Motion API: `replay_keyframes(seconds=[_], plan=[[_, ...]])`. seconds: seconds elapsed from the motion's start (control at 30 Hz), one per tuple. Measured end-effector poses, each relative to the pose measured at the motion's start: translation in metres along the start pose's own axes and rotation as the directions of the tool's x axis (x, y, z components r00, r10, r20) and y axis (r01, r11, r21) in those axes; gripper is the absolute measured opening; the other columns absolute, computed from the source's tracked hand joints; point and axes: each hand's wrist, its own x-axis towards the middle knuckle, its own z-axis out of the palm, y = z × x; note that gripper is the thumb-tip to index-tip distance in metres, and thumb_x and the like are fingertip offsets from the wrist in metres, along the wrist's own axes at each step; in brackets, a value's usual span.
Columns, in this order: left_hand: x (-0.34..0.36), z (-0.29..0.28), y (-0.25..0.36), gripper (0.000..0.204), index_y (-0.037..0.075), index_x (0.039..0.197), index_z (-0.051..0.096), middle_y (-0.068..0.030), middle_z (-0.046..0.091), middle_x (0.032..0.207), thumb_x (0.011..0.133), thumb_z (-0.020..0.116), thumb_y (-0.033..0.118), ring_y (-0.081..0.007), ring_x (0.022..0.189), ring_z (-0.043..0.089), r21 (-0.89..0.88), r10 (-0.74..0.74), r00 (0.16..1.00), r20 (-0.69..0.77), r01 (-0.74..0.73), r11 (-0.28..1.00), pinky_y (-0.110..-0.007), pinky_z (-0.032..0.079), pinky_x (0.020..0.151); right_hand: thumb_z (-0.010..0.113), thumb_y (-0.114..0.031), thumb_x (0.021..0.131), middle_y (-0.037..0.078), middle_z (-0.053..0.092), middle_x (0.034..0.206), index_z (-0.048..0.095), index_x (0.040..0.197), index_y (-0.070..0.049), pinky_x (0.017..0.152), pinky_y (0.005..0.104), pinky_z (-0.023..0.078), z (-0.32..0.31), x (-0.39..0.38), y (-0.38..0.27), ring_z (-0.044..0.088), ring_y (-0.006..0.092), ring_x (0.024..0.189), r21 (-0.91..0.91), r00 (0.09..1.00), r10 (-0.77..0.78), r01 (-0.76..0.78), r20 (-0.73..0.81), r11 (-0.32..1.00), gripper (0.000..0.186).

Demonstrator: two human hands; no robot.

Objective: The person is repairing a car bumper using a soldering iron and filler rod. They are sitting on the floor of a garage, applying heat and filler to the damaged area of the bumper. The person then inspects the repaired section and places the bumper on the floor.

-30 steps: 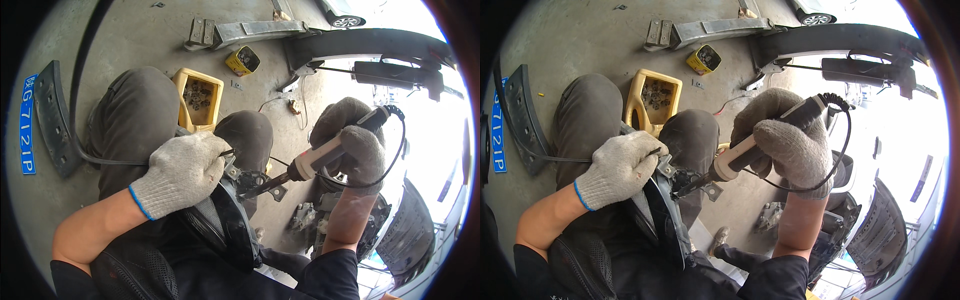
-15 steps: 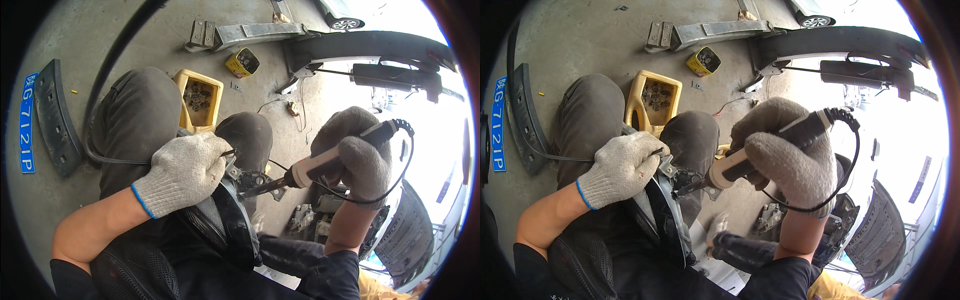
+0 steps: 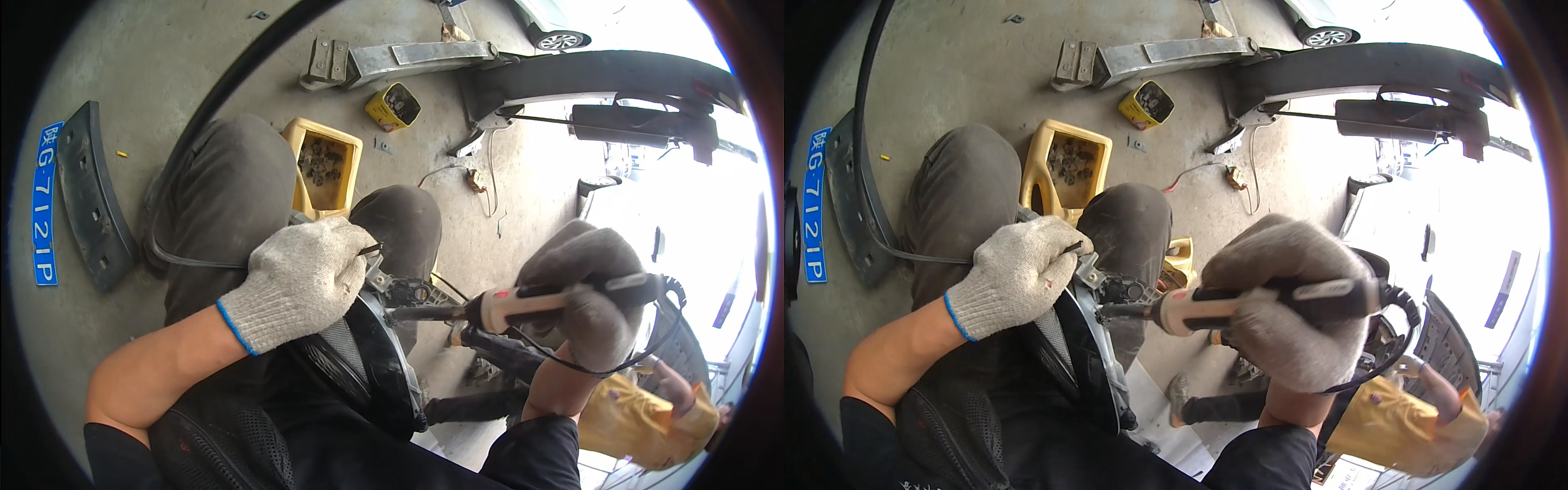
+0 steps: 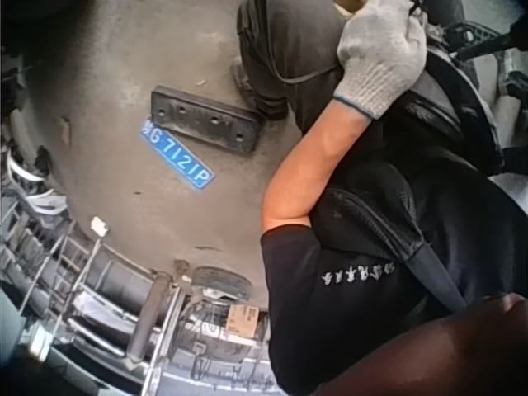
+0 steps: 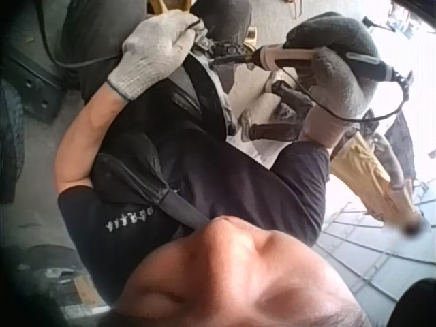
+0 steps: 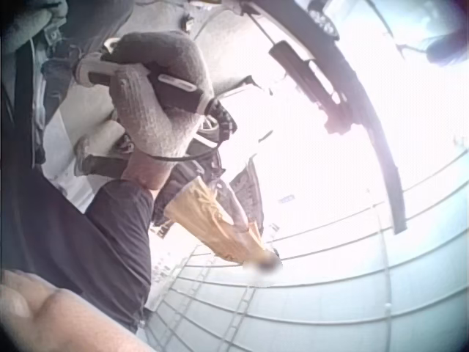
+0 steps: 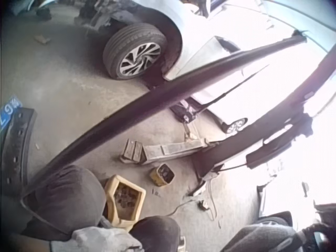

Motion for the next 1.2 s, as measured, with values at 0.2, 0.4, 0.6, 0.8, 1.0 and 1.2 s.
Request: replay_keyframes(seconds=[0.2,0.4,0.6,0.8,1.0,1.2], plan=[[-0.001,-0.001,0.001,0.016,0.002,0.099,0.071,-0.017,0.069,0.092,0.088,0.06,0.005,-0.0353,0.084,0.069,0.003,-0.008,1.0,-0.023,0.008,1.0,-0.041,0.055,0.077,0.07,-0.019,0.079,0.017,0.067,0.078,0.068,0.085,0.007,0.055,0.0254,0.053,-0.025,-0.019,-0.002,0.066,0.0193,0.064,0.037,0.973,-0.086,0.096,-0.214,0.995,0.028],[0.008,-0.01,0.019,0.023,-0.003,0.104,0.069,-0.0151,0.071,0.098,0.087,0.054,0.001,-0.0244,0.094,0.069,-0.046,-0.072,0.992,0.103,0.077,0.996,-0.034,0.053,0.09,0.056,-0.03,0.1,0.019,0.068,0.095,0.056,0.122,0.008,0.057,0.0273,0.055,-0.089,-0.059,0.052,0.067,0.021,0.068,-0.013,0.654,-0.183,0.256,-0.734,0.967,0.045],[0.01,-0.015,0.011,0.039,-0.007,0.12,0.059,-0.0103,0.065,0.112,0.082,0.053,-0.002,-0.0167,0.107,0.061,-0.141,-0.092,0.941,0.325,0.145,0.979,-0.032,0.046,0.102,0.062,-0.021,0.1,0.009,0.065,0.075,0.057,0.13,0.003,0.054,0.0301,0.057,-0.107,-0.08,0.169,0.062,0.0154,0.056,0.153,0.39,0.08,0.158,-0.917,0.976,0.039],[0.012,-0.017,0.028,0.039,-0.005,0.122,0.062,-0.0111,0.066,0.105,0.087,0.065,0.012,-0.0166,0.096,0.063,-0.086,-0.217,0.933,0.288,0.251,0.964,-0.03,0.05,0.09,0.056,-0.011,0.103,0.01,0.067,0.12,0.042,0.148,-0.003,0.067,0.026,0.057,-0.033,-0.082,0.26,0.062,0.0097,0.083,0.445,0.524,0.272,0.237,-0.807,0.864,0.048],[0.016,-0.014,0.027,0.024,-0.003,0.101,0.067,-0.0037,0.066,0.088,0.097,0.058,0.019,-0.0092,0.076,0.057,0.024,-0.172,0.97,0.171,0.171,0.985,-0.026,0.048,0.07,0.063,-0.005,0.097,0.001,0.062,0.08,0.057,0.138,-0.018,0.06,0.0286,0.052,0.011,-0.054,0.336,0.06,0.0109,0.068,0.248,0.386,0.189,0.108,-0.903,0.963,0.044],[0.03,-0.018,-0.001,0.023,-0.003,0.086,0.069,-0.0011,0.066,0.074,0.097,0.06,0.015,-0.0071,0.066,0.056,0.014,-0.247,0.968,0.033,0.246,0.969,-0.024,0.045,0.06,0.057,-0.002,0.092,0.014,0.069,0.088,0.063,0.133,-0.018,0.073,0.0426,0.054,0.042,-0.044,0.402,0.069,0.0315,0.08,0.102,0.441,0.2,-0.235,-0.875,0.967,0.044]])
